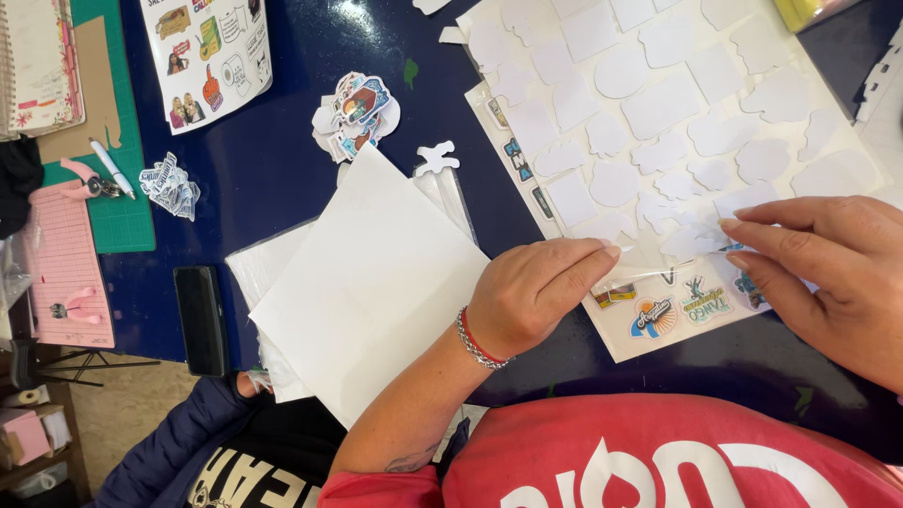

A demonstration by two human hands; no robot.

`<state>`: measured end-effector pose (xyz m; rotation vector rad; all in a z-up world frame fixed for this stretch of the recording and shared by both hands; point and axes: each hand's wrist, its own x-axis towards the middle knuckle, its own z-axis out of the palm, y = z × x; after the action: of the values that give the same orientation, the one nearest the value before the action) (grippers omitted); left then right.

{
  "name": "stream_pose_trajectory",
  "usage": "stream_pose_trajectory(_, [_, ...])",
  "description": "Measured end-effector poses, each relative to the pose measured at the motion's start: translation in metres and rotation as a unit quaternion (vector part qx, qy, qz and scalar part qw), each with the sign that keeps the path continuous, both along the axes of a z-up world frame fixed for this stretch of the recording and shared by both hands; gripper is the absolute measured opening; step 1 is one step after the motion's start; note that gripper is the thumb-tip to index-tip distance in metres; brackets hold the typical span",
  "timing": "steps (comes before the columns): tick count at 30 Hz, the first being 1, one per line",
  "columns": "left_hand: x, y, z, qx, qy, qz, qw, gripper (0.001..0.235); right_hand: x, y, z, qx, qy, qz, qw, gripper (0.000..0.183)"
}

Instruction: The person peels stickers from a backing sheet one by one and places them on the table. They handle the sticker sheet and individual stickers with both hands, occasionally adjusting the sheet's position.

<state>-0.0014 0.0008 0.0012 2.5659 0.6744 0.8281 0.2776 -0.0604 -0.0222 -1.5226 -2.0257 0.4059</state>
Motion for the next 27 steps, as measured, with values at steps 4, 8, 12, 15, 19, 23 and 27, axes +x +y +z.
stream_pose_trajectory(4, [-0.006,0.0,0.004,0.005,0.024,0.026,0.999,0.022,0.005,-0.013,-0.026,-0.018,0.042,-0.015,0.999,0.03])
stream_pose_trajectory(8, [-0.029,0.009,0.016,0.029,0.031,0.134,0.99,0.018,0.021,-0.039,-0.104,-0.135,0.127,-0.02,0.983,0.032])
stream_pose_trajectory(12, [-0.051,0.009,0.019,0.002,0.027,0.198,0.98,0.019,0.036,-0.053,-0.236,-0.208,0.233,-0.065,0.948,0.038])
stream_pose_trajectory(15, [-0.063,0.011,0.018,-0.007,0.041,0.243,0.969,0.015,0.052,-0.052,-0.314,-0.227,0.257,-0.067,0.937,0.042])
stream_pose_trajectory(19, [-0.078,0.046,0.011,-0.064,0.011,0.307,0.949,0.01,0.059,-0.048,-0.353,-0.253,0.269,-0.079,0.926,0.046])
stream_pose_trajectory(23, [-0.091,0.097,-0.007,-0.11,0.025,0.349,0.93,0.014,0.063,-0.043,-0.347,-0.223,0.269,-0.047,0.936,0.044])
stream_pose_trajectory(27, [-0.119,0.146,-0.007,0.075,0.062,0.368,0.925,0.016,0.056,-0.018,-0.337,-0.229,0.256,-0.034,0.938,0.048])
